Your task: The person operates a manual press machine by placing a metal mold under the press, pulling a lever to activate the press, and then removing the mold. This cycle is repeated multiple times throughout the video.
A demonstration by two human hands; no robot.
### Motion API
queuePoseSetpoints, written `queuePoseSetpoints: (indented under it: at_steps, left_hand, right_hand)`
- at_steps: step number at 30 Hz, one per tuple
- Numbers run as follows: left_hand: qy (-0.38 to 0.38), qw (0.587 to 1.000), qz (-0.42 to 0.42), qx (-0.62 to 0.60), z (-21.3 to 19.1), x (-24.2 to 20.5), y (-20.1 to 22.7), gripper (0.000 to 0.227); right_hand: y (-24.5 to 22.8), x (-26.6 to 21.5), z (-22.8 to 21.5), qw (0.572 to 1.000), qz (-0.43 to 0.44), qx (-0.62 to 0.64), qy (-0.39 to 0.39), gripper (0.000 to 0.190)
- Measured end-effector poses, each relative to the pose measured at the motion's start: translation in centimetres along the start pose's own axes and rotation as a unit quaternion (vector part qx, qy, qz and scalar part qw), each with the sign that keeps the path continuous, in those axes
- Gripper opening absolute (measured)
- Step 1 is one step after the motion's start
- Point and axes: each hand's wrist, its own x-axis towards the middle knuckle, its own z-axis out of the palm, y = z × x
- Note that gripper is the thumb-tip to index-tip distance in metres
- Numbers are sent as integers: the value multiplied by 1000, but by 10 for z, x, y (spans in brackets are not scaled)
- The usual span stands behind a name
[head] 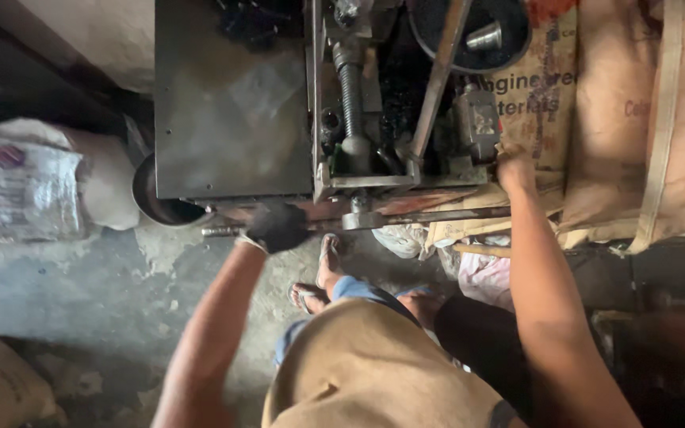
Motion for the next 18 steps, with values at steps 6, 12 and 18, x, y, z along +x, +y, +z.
queuePoseSetpoints:
  at_steps: [6,12,18]
  left_hand:
    - [-6,993,-115,-4,-14,-63,-69,38]
    - [-35,983,-182,-20,-21,-67,-70,29]
    - [-100,964,-247,-25,-30,-64,-64,24]
  right_hand:
    - [-12,-25,-2,975,-21,189,112,26]
    - [-63,18,-36,990,-74,-10,117,29]
    - [-193,148,36,883,-70,460,-58,19]
